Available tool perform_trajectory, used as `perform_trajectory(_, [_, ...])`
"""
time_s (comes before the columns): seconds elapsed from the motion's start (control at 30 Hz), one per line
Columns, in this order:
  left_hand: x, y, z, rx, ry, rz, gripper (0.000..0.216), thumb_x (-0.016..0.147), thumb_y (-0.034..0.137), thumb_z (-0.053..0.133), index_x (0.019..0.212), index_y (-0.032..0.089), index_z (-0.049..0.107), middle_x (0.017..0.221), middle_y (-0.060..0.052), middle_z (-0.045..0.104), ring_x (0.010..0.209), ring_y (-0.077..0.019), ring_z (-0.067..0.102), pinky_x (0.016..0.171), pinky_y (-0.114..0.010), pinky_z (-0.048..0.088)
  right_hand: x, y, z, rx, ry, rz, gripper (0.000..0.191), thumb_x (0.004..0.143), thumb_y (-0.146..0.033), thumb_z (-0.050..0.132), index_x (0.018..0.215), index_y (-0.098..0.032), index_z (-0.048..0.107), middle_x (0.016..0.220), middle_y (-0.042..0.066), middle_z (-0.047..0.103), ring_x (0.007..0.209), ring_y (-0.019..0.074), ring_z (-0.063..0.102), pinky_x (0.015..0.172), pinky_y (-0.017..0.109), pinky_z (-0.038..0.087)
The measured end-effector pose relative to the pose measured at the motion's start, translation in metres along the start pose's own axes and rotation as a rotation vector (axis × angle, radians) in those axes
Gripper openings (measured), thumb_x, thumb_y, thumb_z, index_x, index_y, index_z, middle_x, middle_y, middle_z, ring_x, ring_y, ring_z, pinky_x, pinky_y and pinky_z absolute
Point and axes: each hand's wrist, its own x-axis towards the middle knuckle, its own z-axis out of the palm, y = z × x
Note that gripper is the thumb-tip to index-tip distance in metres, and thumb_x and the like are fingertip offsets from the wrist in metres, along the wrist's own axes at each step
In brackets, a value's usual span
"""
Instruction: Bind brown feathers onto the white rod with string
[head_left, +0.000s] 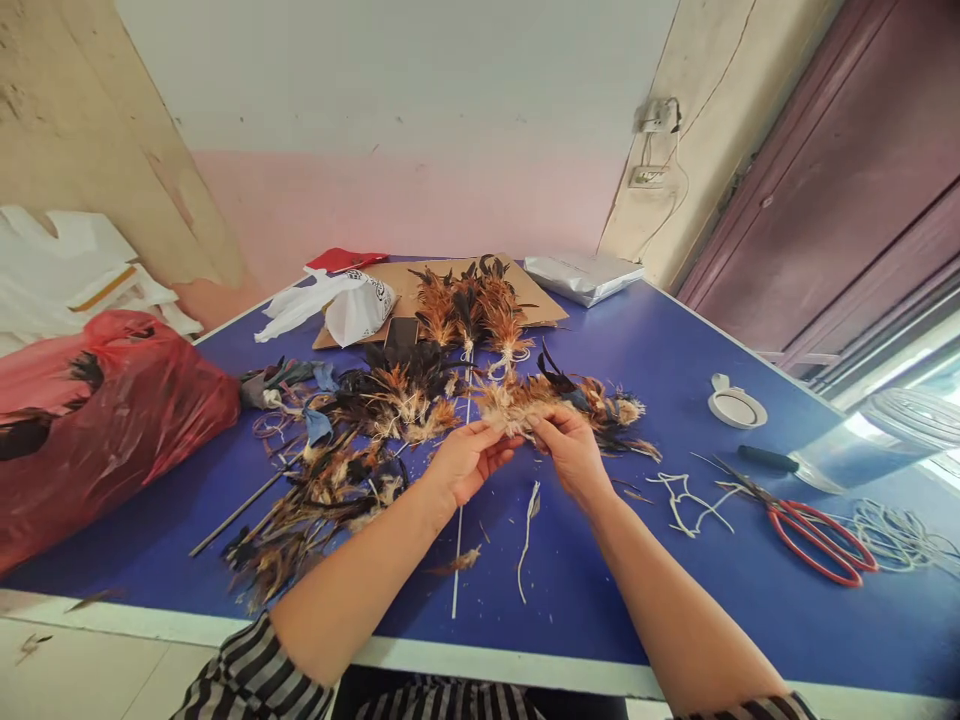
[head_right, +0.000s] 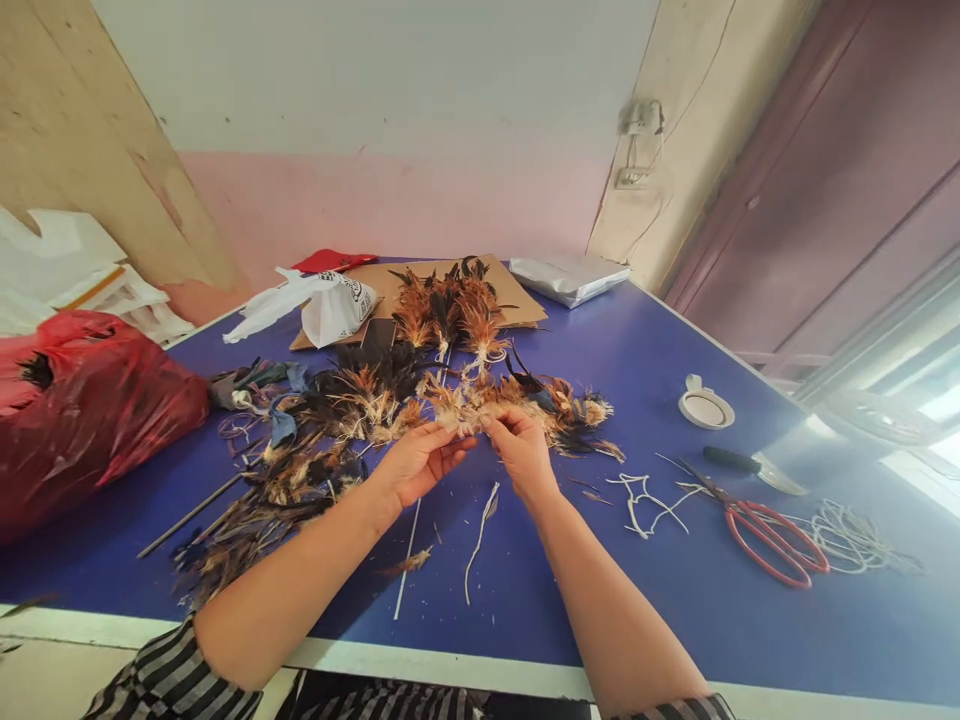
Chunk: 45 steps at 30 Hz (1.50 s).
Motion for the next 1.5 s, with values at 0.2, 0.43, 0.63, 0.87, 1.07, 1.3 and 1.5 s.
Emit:
perform_trajectory(0.2, [0.002,-0.007,-0.007,-0.008,-0.014,0.006,0.010,0.068,0.008,0.063,0.078,0.009,0.065,0.080,-0.009,0.067,0.069,-0.0121,0.062,0.060,-0.018,0.048,-0.004,0.002,0.008,-0.124,-0.030,0.001,0.021,0.063,-0.038,0.065,0.065,-0.017,0.060,0.054,-0.003,0.054,0.045,0.0067,0.039,0.043,0.020,0.031])
perform_trajectory(0.43, [0.009,-0.011,-0.015,-0.015,0.026,0.060,0.005,0.066,0.006,0.063,0.070,0.008,0.066,0.067,-0.006,0.066,0.058,-0.0085,0.058,0.061,-0.018,0.047,-0.004,-0.002,0.007,-0.240,-0.103,0.119,0.020,0.061,-0.033,0.066,0.072,-0.017,0.067,0.054,0.000,0.061,0.046,0.0105,0.050,0.048,0.023,0.041])
perform_trajectory(0.63, [0.009,-0.014,-0.017,-0.065,0.036,0.045,0.006,0.068,0.006,0.060,0.070,0.008,0.066,0.065,-0.006,0.065,0.058,-0.0084,0.058,0.060,-0.018,0.047,-0.003,0.000,0.004,-0.293,-0.098,0.088,0.016,0.061,-0.029,0.065,0.072,-0.018,0.066,0.059,0.001,0.062,0.053,0.0126,0.054,0.053,0.025,0.043])
perform_trajectory(0.87, [0.007,-0.019,-0.015,0.048,0.034,0.118,0.013,0.059,0.013,0.069,0.070,0.008,0.067,0.067,-0.006,0.064,0.060,-0.0095,0.057,0.061,-0.020,0.046,-0.003,-0.001,0.002,-0.440,-0.125,0.017,0.008,0.061,-0.023,0.060,0.066,-0.017,0.063,0.059,-0.001,0.060,0.053,0.0107,0.050,0.054,0.023,0.040])
perform_trajectory(1.07, [0.010,-0.024,-0.019,0.261,0.099,0.228,0.019,0.056,0.024,0.071,0.067,0.010,0.067,0.063,-0.004,0.064,0.057,-0.0094,0.055,0.063,-0.023,0.045,-0.006,-0.006,0.004,-0.520,-0.221,0.073,0.017,0.065,-0.030,0.058,0.070,-0.016,0.065,0.055,0.000,0.059,0.050,0.0111,0.049,0.050,0.023,0.038])
perform_trajectory(1.3, [0.005,-0.014,-0.017,0.318,0.112,0.206,0.027,0.057,0.032,0.071,0.073,0.010,0.067,0.073,-0.007,0.067,0.067,-0.0142,0.060,0.064,-0.025,0.047,0.001,0.001,-0.006,-0.366,-0.138,0.103,0.021,0.065,-0.036,0.058,0.061,-0.016,0.056,0.047,-0.004,0.047,0.044,0.0086,0.040,0.045,0.022,0.032])
perform_trajectory(1.5, [0.004,-0.010,-0.018,0.319,0.089,0.136,0.030,0.056,0.032,0.073,0.076,0.010,0.065,0.081,-0.010,0.067,0.066,-0.0150,0.062,0.057,-0.022,0.047,0.001,-0.003,-0.010,-0.403,-0.159,0.053,0.021,0.068,-0.036,0.057,0.064,-0.015,0.056,0.050,-0.004,0.046,0.047,0.0080,0.038,0.046,0.021,0.029])
